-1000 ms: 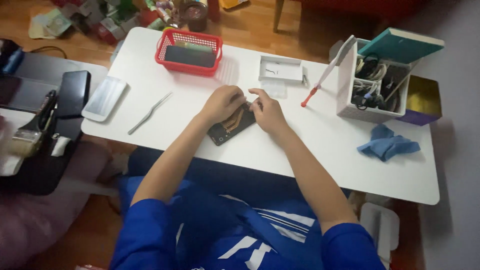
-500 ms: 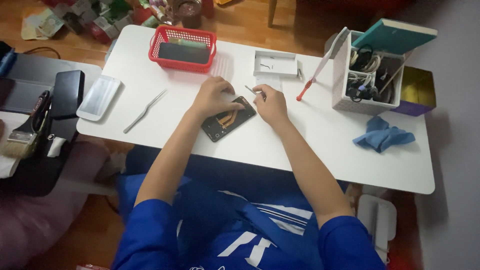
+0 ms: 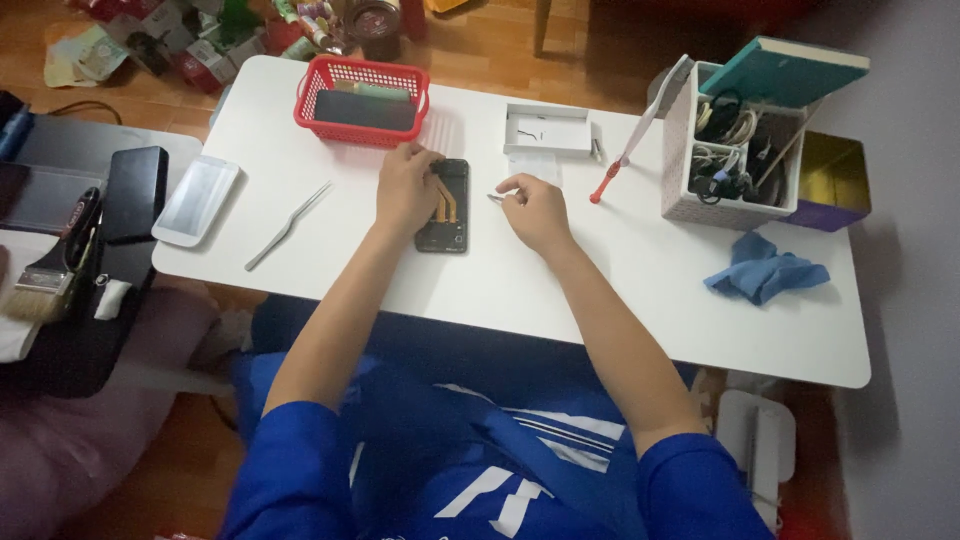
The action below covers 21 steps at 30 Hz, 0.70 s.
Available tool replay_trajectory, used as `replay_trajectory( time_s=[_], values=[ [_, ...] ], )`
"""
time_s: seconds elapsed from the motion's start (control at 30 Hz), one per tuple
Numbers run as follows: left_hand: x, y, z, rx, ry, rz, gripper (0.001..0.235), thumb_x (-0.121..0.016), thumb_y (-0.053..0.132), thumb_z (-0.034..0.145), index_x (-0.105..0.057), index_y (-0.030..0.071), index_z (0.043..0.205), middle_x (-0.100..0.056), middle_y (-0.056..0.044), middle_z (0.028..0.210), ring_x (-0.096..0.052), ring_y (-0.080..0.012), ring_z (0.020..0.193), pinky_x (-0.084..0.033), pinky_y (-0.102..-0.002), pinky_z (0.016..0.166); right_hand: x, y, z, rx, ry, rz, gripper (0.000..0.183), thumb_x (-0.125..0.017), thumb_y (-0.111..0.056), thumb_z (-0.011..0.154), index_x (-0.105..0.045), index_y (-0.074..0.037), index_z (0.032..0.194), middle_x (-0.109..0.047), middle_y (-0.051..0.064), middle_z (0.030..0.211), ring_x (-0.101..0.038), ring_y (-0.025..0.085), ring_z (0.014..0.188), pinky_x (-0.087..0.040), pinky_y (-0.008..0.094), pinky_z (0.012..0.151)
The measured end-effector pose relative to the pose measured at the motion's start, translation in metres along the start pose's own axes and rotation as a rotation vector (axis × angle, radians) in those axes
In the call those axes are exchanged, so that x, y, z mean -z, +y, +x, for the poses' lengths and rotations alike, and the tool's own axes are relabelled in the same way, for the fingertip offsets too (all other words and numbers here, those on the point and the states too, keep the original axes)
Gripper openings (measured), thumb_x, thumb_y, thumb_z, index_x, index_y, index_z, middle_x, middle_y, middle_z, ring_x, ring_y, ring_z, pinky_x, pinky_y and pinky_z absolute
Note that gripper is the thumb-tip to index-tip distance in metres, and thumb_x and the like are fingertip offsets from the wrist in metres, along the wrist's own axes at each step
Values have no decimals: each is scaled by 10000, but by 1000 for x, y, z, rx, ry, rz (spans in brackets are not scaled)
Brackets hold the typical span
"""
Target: Unscrewing and disassembling a smartphone to access internal components
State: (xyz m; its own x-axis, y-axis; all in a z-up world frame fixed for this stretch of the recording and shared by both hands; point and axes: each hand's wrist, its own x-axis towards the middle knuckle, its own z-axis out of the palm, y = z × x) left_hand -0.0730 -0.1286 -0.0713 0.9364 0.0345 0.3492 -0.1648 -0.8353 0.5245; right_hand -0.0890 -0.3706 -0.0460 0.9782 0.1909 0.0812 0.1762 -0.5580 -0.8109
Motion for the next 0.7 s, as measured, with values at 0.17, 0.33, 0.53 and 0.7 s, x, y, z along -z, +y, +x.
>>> replay_trajectory(
  time_s=[0.17,0.33,0.53,0.7],
  values=[
    [13,11,-5,-41,20,57,176,-741,257,912,-744,196,1077,-641,-59,1061,-674,-252,1006,-574,-376,867,4,-2,1,8,70,98,243,-560,-78,906,-732,-86,1077,-636,39,620,-589,125,578,-473,234,537],
    [43,35,-16,-17,-74,6,431,-853,440,814,-744,111,1070,-667,-142,936,-717,-375,901,-577,-476,806,4,-3,-2,89,129,227,223,-572,-56,920,-731,-62,1077,-599,47,585,-554,133,549,-442,242,538],
    [48,48,-19,-73,-218,37,369,-768,433,919,-739,125,1121,-706,-90,780,-725,-304,831,-559,-420,765,3,-13,-8,155,43,283,246,-585,-36,916,-730,-70,1111,-614,46,591,-591,114,551,-455,234,571],
    [45,55,-21,-293,-162,-58,348,-839,249,901,-748,211,1235,-707,-80,1110,-681,-277,1081,-558,-386,927,-1,-21,-14,181,-90,248,242,-606,-61,963,-717,-124,1169,-727,60,714,-671,136,593,-508,252,620]
  ],
)
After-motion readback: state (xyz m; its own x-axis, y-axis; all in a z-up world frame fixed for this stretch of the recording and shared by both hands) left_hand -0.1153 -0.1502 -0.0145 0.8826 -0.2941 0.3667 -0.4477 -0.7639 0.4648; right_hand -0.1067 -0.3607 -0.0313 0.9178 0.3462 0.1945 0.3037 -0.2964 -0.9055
